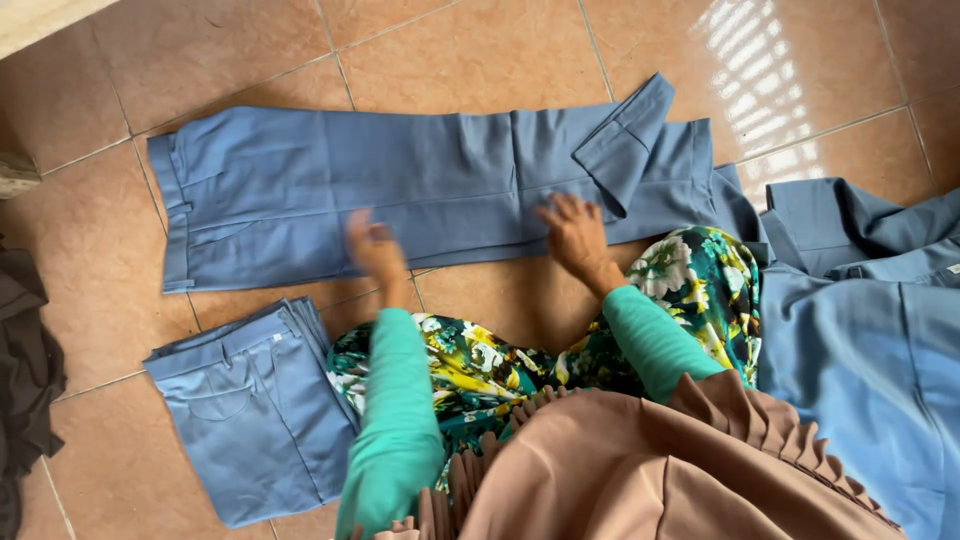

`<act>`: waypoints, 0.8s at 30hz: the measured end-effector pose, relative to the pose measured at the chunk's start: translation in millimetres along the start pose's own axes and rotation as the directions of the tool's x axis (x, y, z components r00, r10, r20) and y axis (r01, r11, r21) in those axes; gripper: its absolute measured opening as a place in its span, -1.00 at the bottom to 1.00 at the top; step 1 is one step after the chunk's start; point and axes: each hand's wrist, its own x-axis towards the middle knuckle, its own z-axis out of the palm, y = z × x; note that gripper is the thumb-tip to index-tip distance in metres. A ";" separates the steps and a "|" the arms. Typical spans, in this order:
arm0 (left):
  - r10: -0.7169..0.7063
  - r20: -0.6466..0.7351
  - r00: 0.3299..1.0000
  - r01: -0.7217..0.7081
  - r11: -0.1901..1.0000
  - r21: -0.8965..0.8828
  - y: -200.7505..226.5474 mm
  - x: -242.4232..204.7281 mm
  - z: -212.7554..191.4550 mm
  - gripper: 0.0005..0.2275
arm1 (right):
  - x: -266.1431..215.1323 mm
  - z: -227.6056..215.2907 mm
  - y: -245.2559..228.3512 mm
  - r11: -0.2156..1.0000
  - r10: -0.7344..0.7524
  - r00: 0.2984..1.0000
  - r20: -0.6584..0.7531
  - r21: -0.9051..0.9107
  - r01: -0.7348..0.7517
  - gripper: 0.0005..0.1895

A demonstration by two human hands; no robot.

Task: Folding blue trousers into neat rectangles on a tiled floor.

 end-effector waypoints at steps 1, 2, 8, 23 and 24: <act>0.168 0.251 0.953 -0.121 0.974 -0.193 29.0 -35.2 -8.0 -0.68 | 2.2 1.8 13.5 0.987 0.089 0.988 -0.125 -0.122 -0.104 -0.39; 0.362 0.445 0.819 -0.179 0.899 -0.401 58.1 -70.8 -16.0 -0.64 | 4.2 3.7 27.3 0.949 0.158 0.953 -0.257 -0.228 -0.219 -0.27; 0.557 0.744 0.368 -0.718 0.679 -0.153 82.3 -147.2 -15.5 -0.63 | 19.1 -57.8 71.5 0.831 0.555 0.803 0.216 -0.177 -0.527 0.04; 0.843 0.270 0.465 -0.808 0.529 -0.260 74.0 -131.1 -44.3 -0.93 | -78.2 10.1 214.4 -0.164 0.885 0.394 0.248 0.958 -0.234 0.13; 0.843 0.273 0.463 -0.808 0.528 -0.262 63.4 -139.1 -44.5 -0.93 | -82.4 14.0 227.2 -0.166 0.886 0.391 0.250 0.958 -0.235 0.13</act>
